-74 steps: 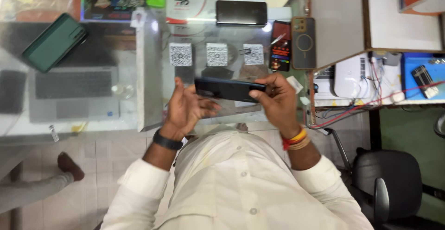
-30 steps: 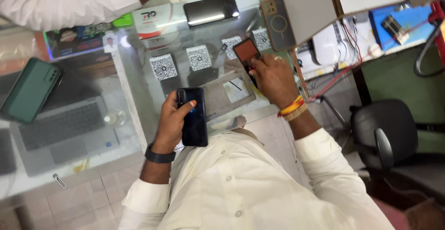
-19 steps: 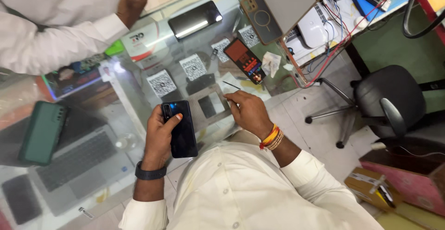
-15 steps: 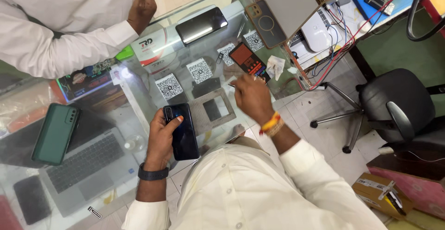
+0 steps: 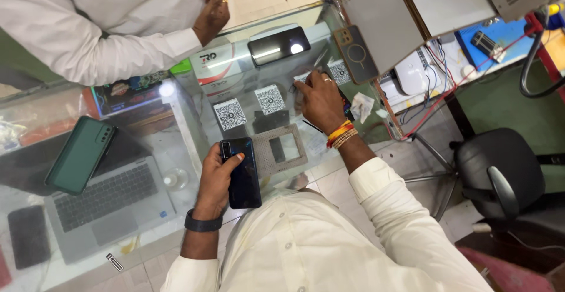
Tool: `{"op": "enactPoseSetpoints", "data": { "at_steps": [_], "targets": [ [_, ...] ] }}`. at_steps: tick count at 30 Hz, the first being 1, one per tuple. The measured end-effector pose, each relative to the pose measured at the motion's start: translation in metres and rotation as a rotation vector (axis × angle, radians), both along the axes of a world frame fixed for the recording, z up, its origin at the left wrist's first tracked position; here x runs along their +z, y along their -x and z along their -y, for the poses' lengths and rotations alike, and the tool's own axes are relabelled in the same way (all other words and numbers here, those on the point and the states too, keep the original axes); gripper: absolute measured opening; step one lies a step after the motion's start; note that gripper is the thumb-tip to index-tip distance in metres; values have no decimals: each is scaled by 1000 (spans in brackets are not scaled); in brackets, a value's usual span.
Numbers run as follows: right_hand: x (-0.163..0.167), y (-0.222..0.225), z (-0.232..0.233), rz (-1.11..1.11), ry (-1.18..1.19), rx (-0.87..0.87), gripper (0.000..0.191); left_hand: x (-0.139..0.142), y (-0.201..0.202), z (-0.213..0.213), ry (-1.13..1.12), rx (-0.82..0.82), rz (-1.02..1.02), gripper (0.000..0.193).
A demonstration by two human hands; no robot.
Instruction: The person removes a screen protector from a smartphone, then uses a small tool to pry open the device and disconnect internal components. The phone is held and manipulated throughout, with the back cover removed and internal parts exposed.
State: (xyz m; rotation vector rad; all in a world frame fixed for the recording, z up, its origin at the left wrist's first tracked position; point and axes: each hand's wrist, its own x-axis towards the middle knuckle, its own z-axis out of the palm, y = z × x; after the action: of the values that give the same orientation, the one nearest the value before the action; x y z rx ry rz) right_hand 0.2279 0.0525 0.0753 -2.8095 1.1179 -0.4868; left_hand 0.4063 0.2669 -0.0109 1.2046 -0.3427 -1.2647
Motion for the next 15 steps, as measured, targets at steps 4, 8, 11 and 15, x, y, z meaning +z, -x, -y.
{"op": "enactPoseSetpoints", "data": {
  "at_steps": [4,8,11,15],
  "targets": [
    [-2,-7,6,72,-1,133,47,1,0,7,-8,2,22,19],
    [-2,11,23,140,9,-92,24,0,1,6,35,9,38,19],
    [0,37,29,108,-56,-300,22,1,3,6,38,14,19,19],
    [1,56,18,-20,-109,-381,45,4,11,7,-21,26,-14,20]
  ]
}}
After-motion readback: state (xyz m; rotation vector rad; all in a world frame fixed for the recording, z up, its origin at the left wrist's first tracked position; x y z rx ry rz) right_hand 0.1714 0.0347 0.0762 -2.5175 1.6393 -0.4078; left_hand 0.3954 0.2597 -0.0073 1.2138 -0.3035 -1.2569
